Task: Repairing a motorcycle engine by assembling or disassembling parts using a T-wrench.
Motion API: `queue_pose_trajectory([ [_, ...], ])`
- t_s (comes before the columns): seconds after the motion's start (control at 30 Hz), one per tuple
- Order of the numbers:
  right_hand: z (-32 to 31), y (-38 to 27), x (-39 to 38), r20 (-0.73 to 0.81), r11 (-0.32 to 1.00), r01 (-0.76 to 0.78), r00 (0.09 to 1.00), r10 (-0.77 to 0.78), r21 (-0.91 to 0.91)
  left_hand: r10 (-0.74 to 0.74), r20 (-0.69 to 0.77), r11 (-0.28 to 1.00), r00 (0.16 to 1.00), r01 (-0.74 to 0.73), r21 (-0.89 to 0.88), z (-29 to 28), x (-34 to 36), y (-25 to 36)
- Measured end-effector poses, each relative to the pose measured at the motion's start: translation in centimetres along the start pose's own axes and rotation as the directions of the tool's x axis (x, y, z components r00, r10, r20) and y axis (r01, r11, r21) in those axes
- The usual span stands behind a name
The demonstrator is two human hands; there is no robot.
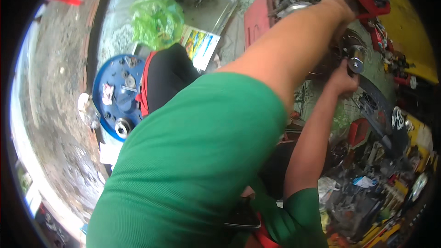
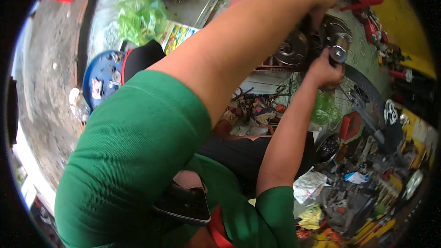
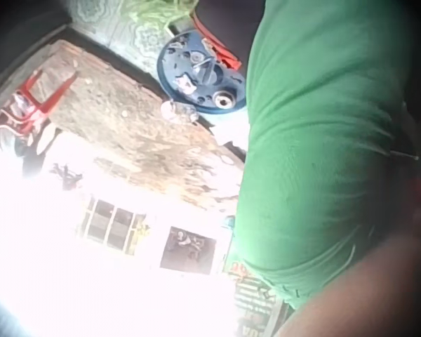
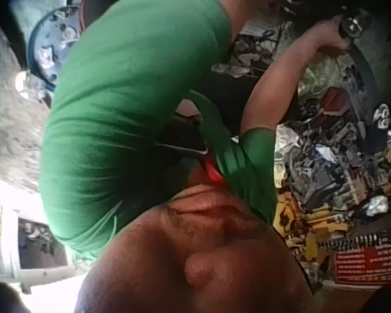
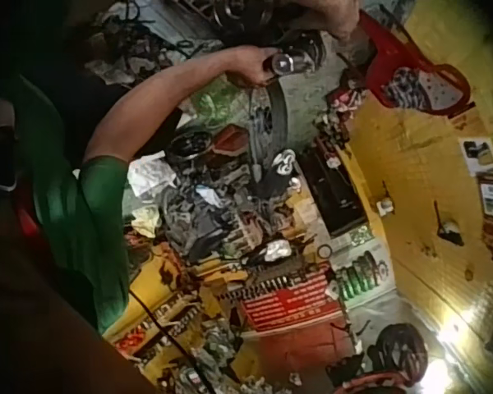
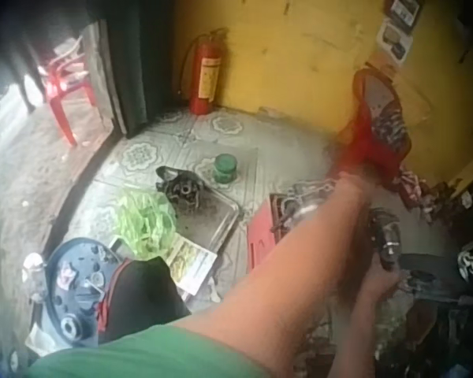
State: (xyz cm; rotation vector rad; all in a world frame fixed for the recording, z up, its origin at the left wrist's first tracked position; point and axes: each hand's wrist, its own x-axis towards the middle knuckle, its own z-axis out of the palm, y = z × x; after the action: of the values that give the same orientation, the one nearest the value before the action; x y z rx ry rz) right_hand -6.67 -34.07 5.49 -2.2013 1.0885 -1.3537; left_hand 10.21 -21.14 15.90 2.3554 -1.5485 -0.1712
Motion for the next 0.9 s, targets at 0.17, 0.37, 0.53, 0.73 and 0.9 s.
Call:
queue_pose_trajectory([
  [0.17, 0.0, 0.0, -1.1, -0.2, 0.865, 0.154, 0.94, -0.277, -0.478, 0.014, -0.008, 0.998, 1.0, -0.014, 0.057, -0.3, 1.6, 1.0],
  [0.37, -0.9, -1.0, -2.0, -0.129, 0.963, 0.037, 0.989, -0.074, -0.269, 0.049, -0.021, 0.994, 0.999, -0.046, 0.102, 1.0, 2.8, -0.2],
  [0.53, -2.0, -1.6, -1.7, -0.218, 0.99, -0.125, 0.97, 0.107, -0.071, 0.065, -0.046, 0.996, 0.997, -0.061, 0.072, 1.6, 3.1, 0.3],
  [0.73, -2.6, -0.4, -1.3, -0.004, 0.979, -0.172, 0.985, 0.173, 0.114, 0.072, -0.053, 0.992, 0.996, -0.066, 0.108, 1.8, 2.3, 2.7],
  [0.9, -2.6, 0.3, -0.6, -0.007, 0.948, -0.218, 0.974, 0.226, 0.23, 0.056, -0.037, 0.991, 0.998, -0.051, 0.12, 2.2, 3.1, 3.1],
])
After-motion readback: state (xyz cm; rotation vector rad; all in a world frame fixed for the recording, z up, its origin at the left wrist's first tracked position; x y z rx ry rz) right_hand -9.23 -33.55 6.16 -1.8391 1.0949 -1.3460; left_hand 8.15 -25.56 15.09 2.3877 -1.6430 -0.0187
